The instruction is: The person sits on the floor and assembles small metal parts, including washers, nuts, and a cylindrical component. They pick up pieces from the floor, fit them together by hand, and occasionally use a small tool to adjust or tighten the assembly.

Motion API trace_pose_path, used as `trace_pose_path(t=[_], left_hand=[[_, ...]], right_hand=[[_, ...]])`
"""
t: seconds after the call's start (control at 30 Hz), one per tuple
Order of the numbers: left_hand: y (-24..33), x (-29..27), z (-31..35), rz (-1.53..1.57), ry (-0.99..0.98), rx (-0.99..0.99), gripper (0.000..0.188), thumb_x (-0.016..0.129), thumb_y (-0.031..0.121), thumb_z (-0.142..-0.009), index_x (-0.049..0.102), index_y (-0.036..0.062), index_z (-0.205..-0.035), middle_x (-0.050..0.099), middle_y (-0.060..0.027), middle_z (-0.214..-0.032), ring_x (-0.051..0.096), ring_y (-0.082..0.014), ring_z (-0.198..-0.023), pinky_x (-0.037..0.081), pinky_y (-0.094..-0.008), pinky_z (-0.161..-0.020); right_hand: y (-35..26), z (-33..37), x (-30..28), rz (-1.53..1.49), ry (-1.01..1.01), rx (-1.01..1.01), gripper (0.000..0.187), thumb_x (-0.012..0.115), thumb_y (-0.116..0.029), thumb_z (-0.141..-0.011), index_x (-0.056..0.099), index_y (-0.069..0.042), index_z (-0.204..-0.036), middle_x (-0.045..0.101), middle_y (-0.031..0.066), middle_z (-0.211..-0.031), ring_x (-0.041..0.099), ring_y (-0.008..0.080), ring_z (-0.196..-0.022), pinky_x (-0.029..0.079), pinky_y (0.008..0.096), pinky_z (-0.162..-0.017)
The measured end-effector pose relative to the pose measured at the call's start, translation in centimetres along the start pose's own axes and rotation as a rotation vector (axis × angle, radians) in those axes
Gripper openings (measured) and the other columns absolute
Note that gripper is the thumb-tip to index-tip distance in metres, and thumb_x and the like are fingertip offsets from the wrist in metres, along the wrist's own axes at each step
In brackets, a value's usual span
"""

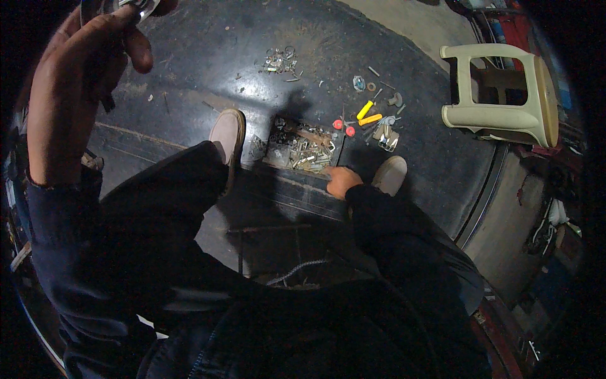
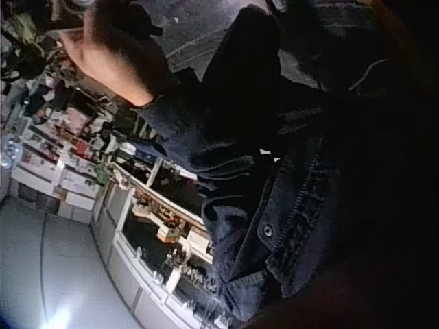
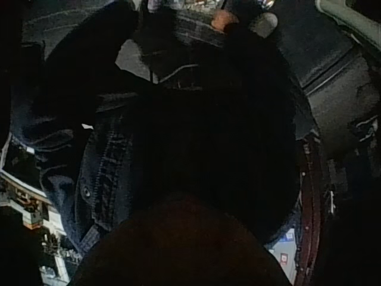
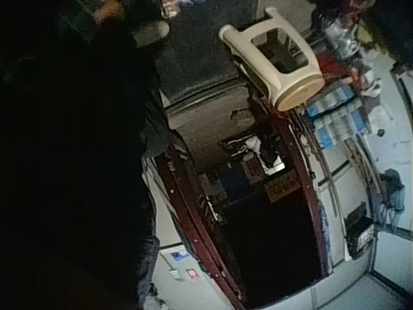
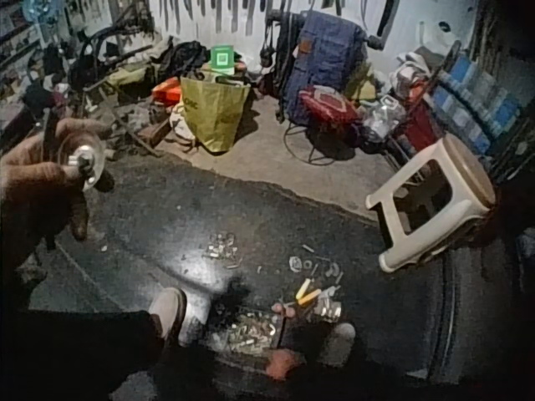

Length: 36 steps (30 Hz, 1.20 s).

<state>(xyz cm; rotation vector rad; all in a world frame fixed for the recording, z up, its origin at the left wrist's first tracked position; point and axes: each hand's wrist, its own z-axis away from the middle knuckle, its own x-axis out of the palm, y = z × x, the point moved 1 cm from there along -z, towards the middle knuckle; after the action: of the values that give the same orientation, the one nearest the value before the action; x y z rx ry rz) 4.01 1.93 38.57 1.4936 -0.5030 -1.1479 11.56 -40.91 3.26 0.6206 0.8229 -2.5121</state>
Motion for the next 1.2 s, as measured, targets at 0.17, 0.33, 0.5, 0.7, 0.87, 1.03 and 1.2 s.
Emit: trace_pose_path(t=[0.17, 0.33, 0.5, 0.7, 0.87, 1.03, 1.2], left_hand=[[1.0, 0.6, 0.5, -0.153, -0.006, -0.012, 0.036, 0.052, 0.023, -0.102, 0.059, 0.0024, -0.130, 0.068, -0.0054, -0.101, 0.052, -0.0097, -0.072, 0.040, -0.0241, -0.066], [1.5, 1.5, 0.5, -0.147, 0.003, 0.022, 0.036, 0.051, 0.024, -0.102, 0.059, 0.0043, -0.131, 0.069, -0.0037, -0.106, 0.051, -0.0079, -0.071, 0.038, -0.0229, -0.064], [1.4, 1.9, 0.9, -0.127, 0.083, 0.017, 0.037, 0.052, 0.024, -0.101, 0.059, 0.0058, -0.133, 0.069, -0.0027, -0.105, 0.050, -0.0072, -0.069, 0.037, -0.0223, -0.063], [1.9, 1.5, 1.1, -0.207, 0.064, -0.043, 0.039, 0.053, 0.025, -0.101, 0.057, 0.0056, -0.134, 0.071, -0.0035, -0.110, 0.050, -0.0070, -0.068, 0.037, -0.0220, -0.063], [1.3, 1.2, 0.7, -0.110, 0.038, -0.010, 0.041, 0.054, 0.025, -0.101, 0.055, 0.0050, -0.137, 0.071, -0.0045, -0.110, 0.053, -0.0077, -0.070, 0.040, -0.0222, -0.064], [1.1, 1.2, 0.6, -0.052, 0.025, -0.016, 0.042, 0.054, 0.022, -0.101, 0.054, 0.0043, -0.139, 0.071, -0.0057, -0.110, 0.054, -0.0085, -0.069, 0.041, -0.0231, -0.064], [1.7, 1.9, 0.7, -0.091, 0.048, 0.012, 0.042, 0.053, 0.021, -0.101, 0.054, 0.0043, -0.139, 0.071, -0.0070, -0.110, 0.054, -0.0087, -0.069, 0.041, -0.0229, -0.064]], right_hand=[[-0.1, 0.2, 0.3, -0.047, 0.079, -0.023, 0.046, 0.059, -0.015, -0.075, 0.068, -0.010, -0.120, 0.069, 0.0253, -0.105, 0.064, 0.0435, -0.102, 0.051, 0.0510, -0.092], [-0.8, 0.4, 0.1, -0.014, 0.066, 0.025, 0.046, 0.060, -0.015, -0.075, 0.068, -0.009, -0.120, 0.069, 0.0253, -0.105, 0.064, 0.0431, -0.102, 0.051, 0.0513, -0.091], [-1.3, 0.1, -0.1, 0.049, 0.067, 0.006, 0.041, 0.062, -0.017, -0.074, 0.069, -0.007, -0.113, 0.071, 0.0242, -0.102, 0.067, 0.0426, -0.100, 0.052, 0.0521, -0.090], [-1.5, 0.4, 0.0, -0.011, 0.007, 0.115, 0.046, 0.061, -0.017, -0.077, 0.060, -0.006, -0.121, 0.070, 0.0236, -0.104, 0.066, 0.0433, -0.103, 0.052, 0.0528, -0.090], [-1.6, 0.0, 0.2, 0.032, 0.023, 0.119, 0.043, 0.062, -0.016, -0.076, 0.055, -0.005, -0.118, 0.069, 0.0265, -0.099, 0.064, 0.0463, -0.101, 0.049, 0.0549, -0.088], [-2.1, -0.1, 0.2, 0.087, 0.069, 0.125, 0.041, 0.063, -0.018, -0.076, 0.055, -0.006, -0.114, 0.070, 0.0251, -0.097, 0.066, 0.0453, -0.098, 0.050, 0.0550, -0.085], [-2.3, 0.0, -0.2, 0.087, 0.057, 0.159, 0.041, 0.064, -0.020, -0.075, 0.055, -0.004, -0.112, 0.070, 0.0249, -0.099, 0.066, 0.0443, -0.099, 0.051, 0.0544, -0.086]])
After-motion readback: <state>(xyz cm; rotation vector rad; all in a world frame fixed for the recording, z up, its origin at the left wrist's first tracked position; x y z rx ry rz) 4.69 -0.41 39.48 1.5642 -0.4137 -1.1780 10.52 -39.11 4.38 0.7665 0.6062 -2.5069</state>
